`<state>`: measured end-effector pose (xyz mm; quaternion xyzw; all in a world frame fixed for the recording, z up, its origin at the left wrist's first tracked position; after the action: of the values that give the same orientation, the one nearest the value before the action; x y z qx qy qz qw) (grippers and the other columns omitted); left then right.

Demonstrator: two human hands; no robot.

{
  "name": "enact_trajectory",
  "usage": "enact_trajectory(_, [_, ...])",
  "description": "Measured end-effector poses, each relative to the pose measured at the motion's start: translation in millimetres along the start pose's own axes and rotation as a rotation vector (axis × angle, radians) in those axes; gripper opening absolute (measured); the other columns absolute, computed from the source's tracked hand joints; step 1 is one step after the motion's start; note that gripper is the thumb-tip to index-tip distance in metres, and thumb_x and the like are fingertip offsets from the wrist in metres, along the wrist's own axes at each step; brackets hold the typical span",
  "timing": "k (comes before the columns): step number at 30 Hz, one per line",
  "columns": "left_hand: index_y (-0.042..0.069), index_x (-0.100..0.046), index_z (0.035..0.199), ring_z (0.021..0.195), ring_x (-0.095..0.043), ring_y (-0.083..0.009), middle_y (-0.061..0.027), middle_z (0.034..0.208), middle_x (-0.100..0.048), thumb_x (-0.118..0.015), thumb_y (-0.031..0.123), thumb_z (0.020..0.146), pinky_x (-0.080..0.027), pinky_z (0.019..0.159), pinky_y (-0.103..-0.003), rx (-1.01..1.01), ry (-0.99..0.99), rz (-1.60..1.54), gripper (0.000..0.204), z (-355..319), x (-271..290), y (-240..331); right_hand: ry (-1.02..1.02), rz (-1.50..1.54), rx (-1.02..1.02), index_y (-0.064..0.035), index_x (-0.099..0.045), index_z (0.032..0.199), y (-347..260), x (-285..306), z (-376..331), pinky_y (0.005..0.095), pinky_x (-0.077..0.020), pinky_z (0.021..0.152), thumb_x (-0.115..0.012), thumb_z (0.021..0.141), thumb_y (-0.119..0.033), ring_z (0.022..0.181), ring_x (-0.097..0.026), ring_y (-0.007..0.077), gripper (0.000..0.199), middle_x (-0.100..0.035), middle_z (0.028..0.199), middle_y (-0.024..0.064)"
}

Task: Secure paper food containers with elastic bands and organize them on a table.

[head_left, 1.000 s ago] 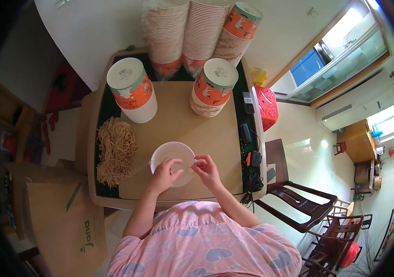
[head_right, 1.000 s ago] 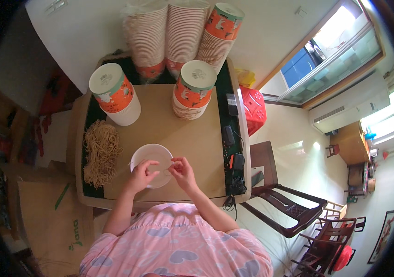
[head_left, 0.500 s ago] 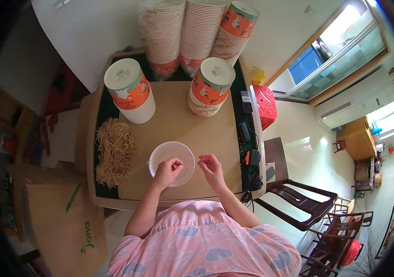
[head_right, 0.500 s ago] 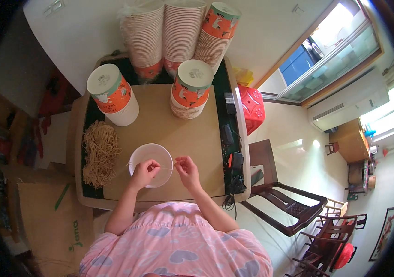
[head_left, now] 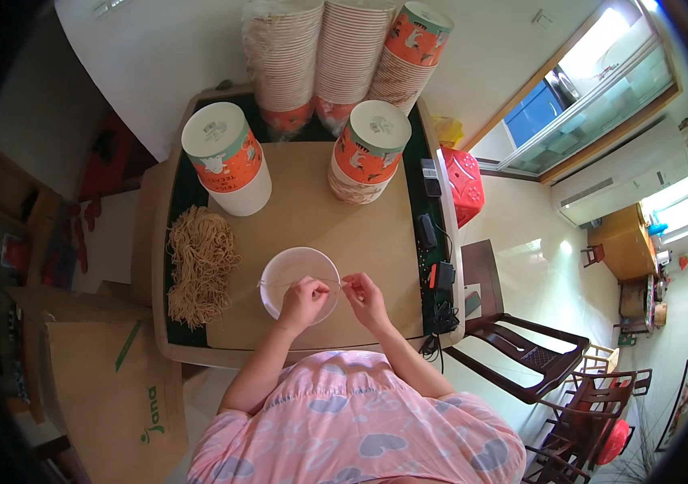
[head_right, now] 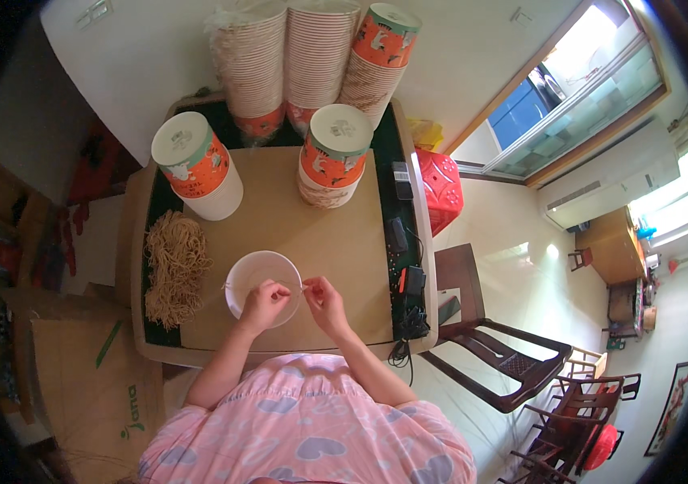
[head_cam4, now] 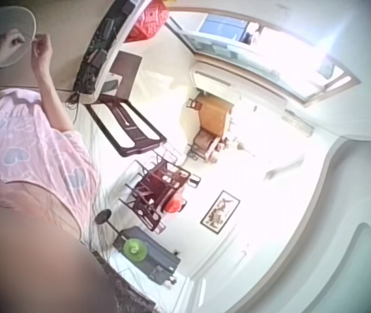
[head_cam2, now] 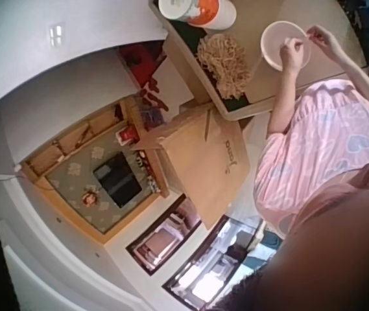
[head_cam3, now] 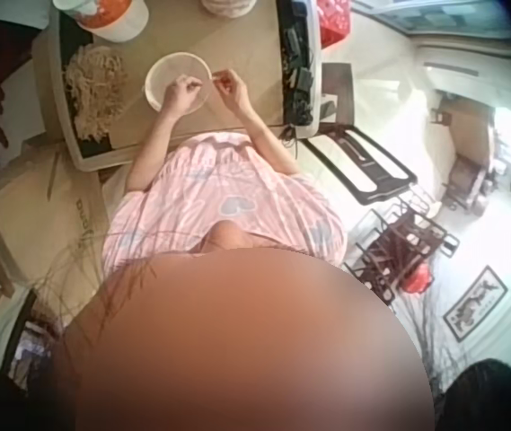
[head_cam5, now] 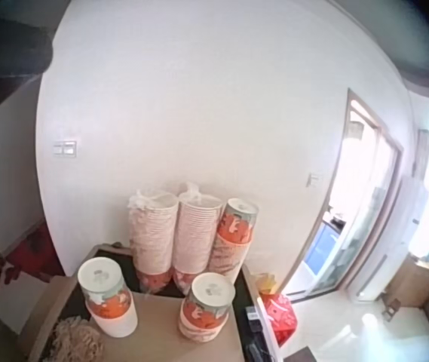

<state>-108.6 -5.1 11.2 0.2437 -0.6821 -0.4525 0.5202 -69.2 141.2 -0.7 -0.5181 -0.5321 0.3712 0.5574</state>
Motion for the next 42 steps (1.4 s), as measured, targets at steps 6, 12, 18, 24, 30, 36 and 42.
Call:
enact_trajectory(6, [0.007,-0.065,0.077,0.08,-0.058,-0.0288,-0.0099,0.08,-0.061,-0.066,0.011,0.07,-0.048,0.071,-0.038,-0.044,-0.015,0.124,0.008,2,-15,-1,-0.007,0.021,-0.014,-0.0017,-0.055,0.099,8,-1,1,0.0215,-0.0454,0.067,-0.058,0.086,-0.005,0.076,-0.057,0.0075,0.014,-0.06,0.081,0.0018])
enact_trajectory(12, [0.006,-0.063,0.074,0.074,-0.059,-0.0292,-0.0104,0.075,-0.06,-0.063,0.011,0.07,-0.048,0.067,-0.039,-0.052,0.002,0.146,0.006,6,-20,-2,-0.008,0.019,-0.021,-0.0022,-0.056,0.099,5,-4,1,0.0218,-0.0459,0.068,-0.058,0.086,-0.006,0.076,-0.057,0.0076,0.014,-0.06,0.082,0.0023])
enact_trajectory(18, [0.004,-0.061,0.076,0.064,-0.061,-0.0251,-0.0103,0.072,-0.061,-0.063,0.009,0.073,-0.049,0.059,-0.034,0.014,0.018,-0.01,0.007,2,0,-6,0.012,-0.058,0.074,-0.0027,-0.056,0.098,-17,2,0,0.0237,-0.047,0.068,-0.061,0.082,-0.003,0.074,-0.058,0.0111,0.017,-0.06,0.081,0.0039])
enact_trajectory(24, [0.002,-0.06,0.078,0.062,-0.061,-0.018,-0.0085,0.071,-0.063,-0.062,0.006,0.076,-0.049,0.059,-0.029,0.035,-0.049,-0.175,0.005,3,9,14,-0.036,-0.202,0.227,-0.0018,-0.058,0.091,-53,-15,-9,0.0268,-0.0476,0.064,-0.063,0.077,0.0,0.071,-0.059,0.0172,0.015,-0.059,0.078,0.0081])
enact_trajectory(30, [0.003,-0.06,0.082,0.071,-0.061,-0.0196,-0.0105,0.084,-0.061,-0.061,0.005,0.076,-0.049,0.063,-0.029,-0.016,0.025,-0.236,0.006,13,4,2,0.04,-0.21,0.223,-0.0013,-0.059,0.085,-49,-6,-8,0.027,-0.0477,0.063,-0.063,0.077,0.0,0.071,-0.059,0.0177,0.009,-0.059,0.078,0.009])
enact_trajectory(36, [0.004,-0.058,0.086,0.076,-0.059,-0.031,-0.0134,0.086,-0.059,-0.063,0.005,0.074,-0.049,0.066,-0.036,-0.264,0.019,0.173,0.013,13,-23,2,0.06,-0.022,0.135,-0.0004,-0.058,0.087,-29,0,-7,0.0238,-0.048,0.069,-0.06,0.08,0.001,0.076,-0.058,0.0105,0.007,-0.062,0.083,0.005])
enact_trajectory(42, [0.001,-0.057,0.079,0.061,-0.057,-0.0141,-0.0045,0.064,-0.057,-0.061,0.008,0.082,-0.048,0.059,-0.028,0.208,-0.173,-0.466,0.008,12,-36,-23,0.045,0.039,0.08,0.0006,-0.058,0.093,-20,-3,-9,0.023,-0.0481,0.071,-0.06,0.081,0.001,0.077,-0.058,0.0093,0.012,-0.062,0.084,0.0042])
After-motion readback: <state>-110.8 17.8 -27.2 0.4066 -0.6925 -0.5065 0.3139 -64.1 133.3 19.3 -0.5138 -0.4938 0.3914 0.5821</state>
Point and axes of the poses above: each hand's wrist, its own z-axis towards the middle knuckle, its own x-axis out of the back of the hand, y = z × x, the point moved 10 cm from there along z, towards the middle knuckle
